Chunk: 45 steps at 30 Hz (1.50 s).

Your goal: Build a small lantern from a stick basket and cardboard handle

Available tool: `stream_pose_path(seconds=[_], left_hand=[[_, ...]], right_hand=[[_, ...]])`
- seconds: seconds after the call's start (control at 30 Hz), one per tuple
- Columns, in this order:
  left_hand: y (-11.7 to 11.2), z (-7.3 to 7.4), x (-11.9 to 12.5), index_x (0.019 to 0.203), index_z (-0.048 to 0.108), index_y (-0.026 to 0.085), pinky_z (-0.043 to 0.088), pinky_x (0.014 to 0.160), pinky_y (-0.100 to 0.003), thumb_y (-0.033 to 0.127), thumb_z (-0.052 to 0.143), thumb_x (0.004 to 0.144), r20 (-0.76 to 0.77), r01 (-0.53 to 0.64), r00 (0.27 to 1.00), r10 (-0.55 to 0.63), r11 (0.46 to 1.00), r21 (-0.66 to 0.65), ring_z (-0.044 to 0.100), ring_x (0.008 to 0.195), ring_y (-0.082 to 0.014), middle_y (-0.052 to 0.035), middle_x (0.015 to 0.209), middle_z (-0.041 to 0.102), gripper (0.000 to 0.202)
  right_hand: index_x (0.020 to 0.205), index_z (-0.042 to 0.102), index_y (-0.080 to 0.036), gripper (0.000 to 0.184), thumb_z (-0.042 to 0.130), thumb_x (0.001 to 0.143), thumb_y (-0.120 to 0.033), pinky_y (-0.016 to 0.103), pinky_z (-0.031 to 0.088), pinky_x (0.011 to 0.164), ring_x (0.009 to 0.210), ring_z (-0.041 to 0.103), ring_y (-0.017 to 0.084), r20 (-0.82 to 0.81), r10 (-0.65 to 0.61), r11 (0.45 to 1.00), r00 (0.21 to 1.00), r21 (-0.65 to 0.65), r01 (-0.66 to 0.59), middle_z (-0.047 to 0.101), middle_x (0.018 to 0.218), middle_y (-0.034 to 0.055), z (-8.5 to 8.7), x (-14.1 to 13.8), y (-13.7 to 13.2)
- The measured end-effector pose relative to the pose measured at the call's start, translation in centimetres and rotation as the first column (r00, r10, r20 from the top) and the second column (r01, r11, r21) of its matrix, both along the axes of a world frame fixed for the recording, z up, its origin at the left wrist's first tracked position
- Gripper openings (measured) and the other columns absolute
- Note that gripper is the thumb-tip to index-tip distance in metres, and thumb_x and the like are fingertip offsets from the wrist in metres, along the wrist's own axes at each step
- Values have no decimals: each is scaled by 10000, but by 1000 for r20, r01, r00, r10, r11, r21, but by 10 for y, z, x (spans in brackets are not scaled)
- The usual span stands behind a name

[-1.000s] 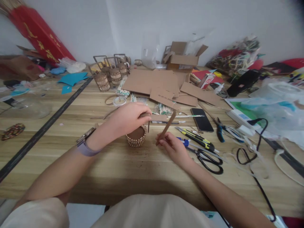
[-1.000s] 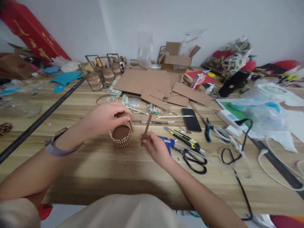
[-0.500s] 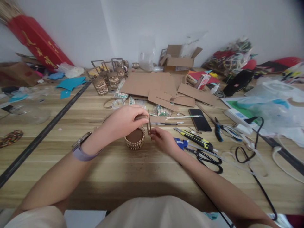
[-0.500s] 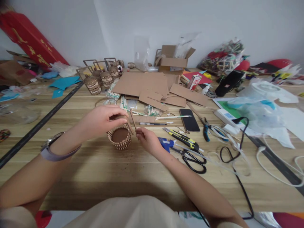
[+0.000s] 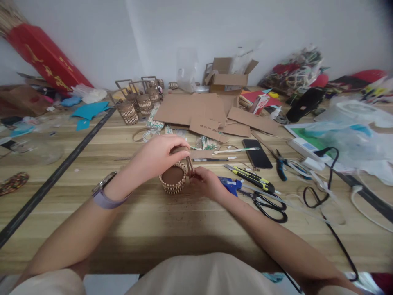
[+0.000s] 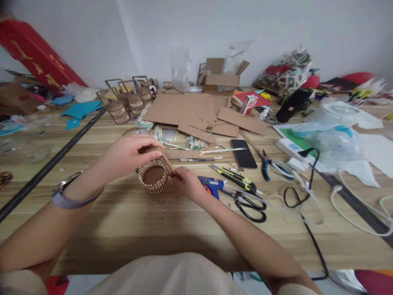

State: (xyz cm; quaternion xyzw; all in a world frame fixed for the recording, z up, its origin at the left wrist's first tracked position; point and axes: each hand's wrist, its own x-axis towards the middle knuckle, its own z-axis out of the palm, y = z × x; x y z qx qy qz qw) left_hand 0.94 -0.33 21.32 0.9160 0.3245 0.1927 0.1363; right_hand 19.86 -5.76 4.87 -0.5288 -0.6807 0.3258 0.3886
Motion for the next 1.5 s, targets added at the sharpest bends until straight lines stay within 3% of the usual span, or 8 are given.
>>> stream_pose_path(seconds=[0.4,1.5], left_hand=[[1,-1,1,938,728,203,468,794,-300,311,585,910,-7,-8,1000,8,1000,3,641,906,-193,-25,947,740,181],[2,4,2,893,733,203,456,782,-295,271,564,905,-87,51,995,-51,999,-3,653,883,-192,-29,947,752,182]], right_hand=[[955,682,-193,131,617,844,-165,318,522,750,813,668,188,-89,-95,995,991,-27,93,730,894,42,-15,-21,-9],[868,662,-195,76,662,806,-152,299,534,727,772,688,174,-162,-143,987,976,-97,128,738,831,25,-12,-27,-6]])
